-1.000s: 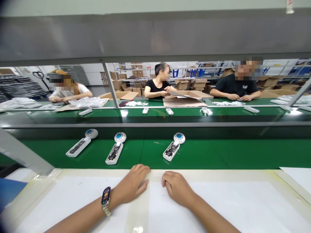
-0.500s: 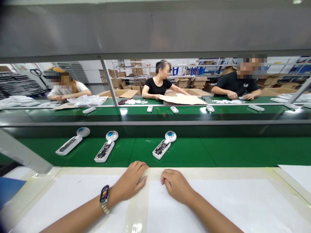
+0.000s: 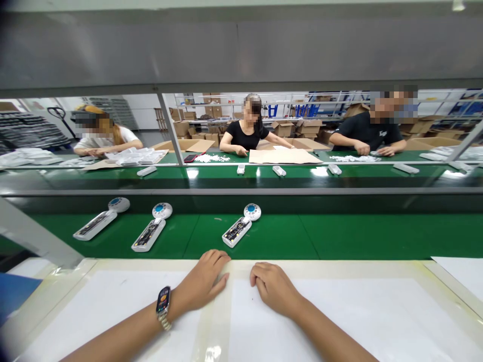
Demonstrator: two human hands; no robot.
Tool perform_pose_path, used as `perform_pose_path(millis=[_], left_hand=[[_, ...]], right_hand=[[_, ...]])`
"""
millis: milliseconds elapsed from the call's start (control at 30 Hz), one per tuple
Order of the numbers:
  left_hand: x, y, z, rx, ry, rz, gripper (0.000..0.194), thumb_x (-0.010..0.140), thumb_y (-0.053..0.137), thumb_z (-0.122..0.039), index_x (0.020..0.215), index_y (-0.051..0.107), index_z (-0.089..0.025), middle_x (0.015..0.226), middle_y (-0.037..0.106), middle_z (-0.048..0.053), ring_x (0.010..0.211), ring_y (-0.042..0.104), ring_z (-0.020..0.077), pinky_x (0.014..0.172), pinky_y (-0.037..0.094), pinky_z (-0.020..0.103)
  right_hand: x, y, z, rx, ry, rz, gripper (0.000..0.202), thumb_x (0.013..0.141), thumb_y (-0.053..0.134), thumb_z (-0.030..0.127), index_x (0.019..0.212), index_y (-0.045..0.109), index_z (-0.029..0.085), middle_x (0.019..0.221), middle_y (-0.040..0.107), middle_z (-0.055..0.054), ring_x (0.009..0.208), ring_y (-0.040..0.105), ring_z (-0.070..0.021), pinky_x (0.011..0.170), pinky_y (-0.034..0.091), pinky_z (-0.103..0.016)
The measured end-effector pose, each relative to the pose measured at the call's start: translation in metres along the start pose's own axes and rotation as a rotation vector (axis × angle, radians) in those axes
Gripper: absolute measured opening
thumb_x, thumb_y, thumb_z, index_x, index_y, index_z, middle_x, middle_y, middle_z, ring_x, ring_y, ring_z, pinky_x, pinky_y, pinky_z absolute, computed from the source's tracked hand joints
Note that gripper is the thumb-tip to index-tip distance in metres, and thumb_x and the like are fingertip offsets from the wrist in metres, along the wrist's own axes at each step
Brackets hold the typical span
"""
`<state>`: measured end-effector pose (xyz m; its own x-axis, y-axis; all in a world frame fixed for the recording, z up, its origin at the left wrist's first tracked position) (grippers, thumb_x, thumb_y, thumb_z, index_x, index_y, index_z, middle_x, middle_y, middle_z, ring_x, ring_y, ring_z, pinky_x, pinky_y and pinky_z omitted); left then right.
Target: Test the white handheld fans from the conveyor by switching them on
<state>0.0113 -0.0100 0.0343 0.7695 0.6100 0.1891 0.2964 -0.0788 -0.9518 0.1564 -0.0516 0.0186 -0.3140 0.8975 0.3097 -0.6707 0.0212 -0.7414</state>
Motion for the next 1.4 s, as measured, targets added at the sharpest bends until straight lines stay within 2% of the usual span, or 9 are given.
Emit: perform_pose_path(millis=[967,1400], left_hand=[[-0.0022,-0.0013,0.0019,0.066,-0.022,-0.040,0.027,0.084,0.042,-0.028,0.108,0.048,-0.017,0.108,0.051,0.011,0.099,0.045,0.0259,0.086,0.039,0.044],[-0.0023,0.0005,0.0028,0.068,-0.036,-0.022,0.028,0.084,0.041,-0.028,0.107,0.048,-0.015,0.105,0.050,0.012,0.098,0.044,0.0257,0.085,0.039,0.044]], right_hand=[[-0.0014,0.0005,-0.0004,-0.008,0.009,0.002,0.030,0.070,0.033,-0.004,0.066,0.051,0.020,0.066,0.055,-0.001,0.062,0.051,-0.0157,0.060,0.041,-0.027],[-0.0016,0.0007,0.0000,-0.019,0.002,-0.001,0.031,0.070,0.034,-0.004,0.066,0.052,0.020,0.066,0.055,0.000,0.062,0.052,-0.0156,0.059,0.041,-0.026]])
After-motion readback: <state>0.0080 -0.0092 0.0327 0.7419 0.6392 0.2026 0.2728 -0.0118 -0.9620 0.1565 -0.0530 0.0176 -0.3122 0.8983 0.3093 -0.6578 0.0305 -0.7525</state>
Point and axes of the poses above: each hand's wrist, its own x-axis towards the middle knuckle, its own y-axis out of the palm, z = x × y, the point moved 6 cm from there along x, towards the middle knuckle
